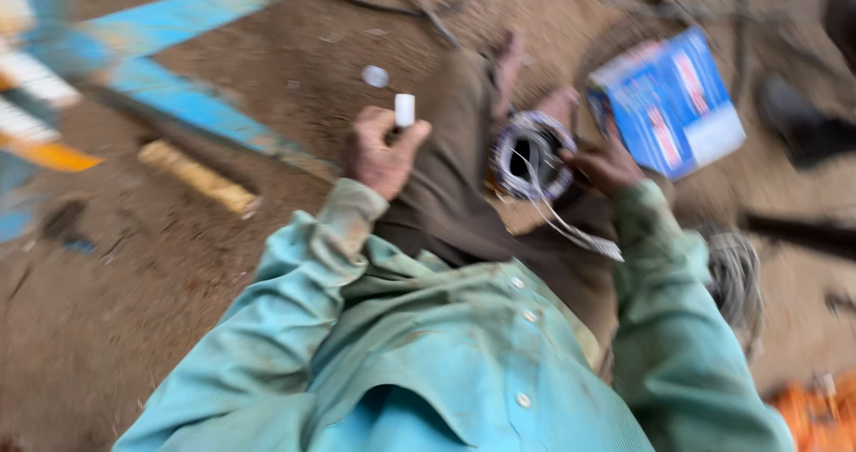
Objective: The person sits on the ground and uses electrical tape to wrap and secure the ends of several electrical wires. They repeatedly wrap the tape around the wire ends to insulate them.
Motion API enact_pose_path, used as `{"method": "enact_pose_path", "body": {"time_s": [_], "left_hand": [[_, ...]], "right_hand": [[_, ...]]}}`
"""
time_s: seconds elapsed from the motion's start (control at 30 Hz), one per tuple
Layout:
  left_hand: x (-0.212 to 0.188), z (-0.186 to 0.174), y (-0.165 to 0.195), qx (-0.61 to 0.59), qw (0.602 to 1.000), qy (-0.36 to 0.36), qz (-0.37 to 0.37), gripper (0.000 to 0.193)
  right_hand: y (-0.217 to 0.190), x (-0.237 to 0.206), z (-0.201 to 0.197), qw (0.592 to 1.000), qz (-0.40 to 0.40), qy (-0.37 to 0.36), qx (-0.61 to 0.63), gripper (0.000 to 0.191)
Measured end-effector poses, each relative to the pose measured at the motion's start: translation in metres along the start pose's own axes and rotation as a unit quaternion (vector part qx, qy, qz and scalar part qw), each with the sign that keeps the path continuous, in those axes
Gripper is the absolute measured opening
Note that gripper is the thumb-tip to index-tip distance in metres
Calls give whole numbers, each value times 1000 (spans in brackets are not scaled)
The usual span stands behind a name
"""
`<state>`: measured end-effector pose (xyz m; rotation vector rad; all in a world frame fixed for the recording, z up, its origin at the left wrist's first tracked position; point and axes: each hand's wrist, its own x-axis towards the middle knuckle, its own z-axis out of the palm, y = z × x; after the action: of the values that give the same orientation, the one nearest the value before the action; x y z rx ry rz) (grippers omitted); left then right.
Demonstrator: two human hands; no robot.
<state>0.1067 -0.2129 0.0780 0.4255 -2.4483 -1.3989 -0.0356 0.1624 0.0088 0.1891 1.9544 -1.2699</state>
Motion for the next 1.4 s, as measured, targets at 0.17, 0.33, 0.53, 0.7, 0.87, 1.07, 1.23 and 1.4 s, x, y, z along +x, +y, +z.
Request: {"method": "enact_pose_path", "body": {"time_s": [0.17,0.33,0.53,0.7,0.87,1.07,1.23,1.4], "left_hand": [[21,-68,7,-31,995,92,15,27],[40,-152,16,53,980,172,84,20],[85,-254,-13,156,945,251,142,13],[83,-339,-53,212,906,340,136,8],[35,-391,-94,156,910,382,43,13],[-1,-397,-112,134,925,356,-28,21],[4,-367,-93,309,867,388,49,32],[14,-317,-48,257,894,306,204,40]], "right_hand": [[-14,-10,2,992,-6,-83,-94,36],[-8,-45,-15,969,-103,23,-224,34],[29,-110,-21,906,-149,234,-320,35],[77,-168,-7,872,-186,321,-320,34],[128,-175,0,950,-227,208,45,37],[143,-162,-19,972,-76,151,165,45],[121,-189,-16,960,-68,252,-97,58],[41,-234,4,916,-63,335,-210,55]]}}
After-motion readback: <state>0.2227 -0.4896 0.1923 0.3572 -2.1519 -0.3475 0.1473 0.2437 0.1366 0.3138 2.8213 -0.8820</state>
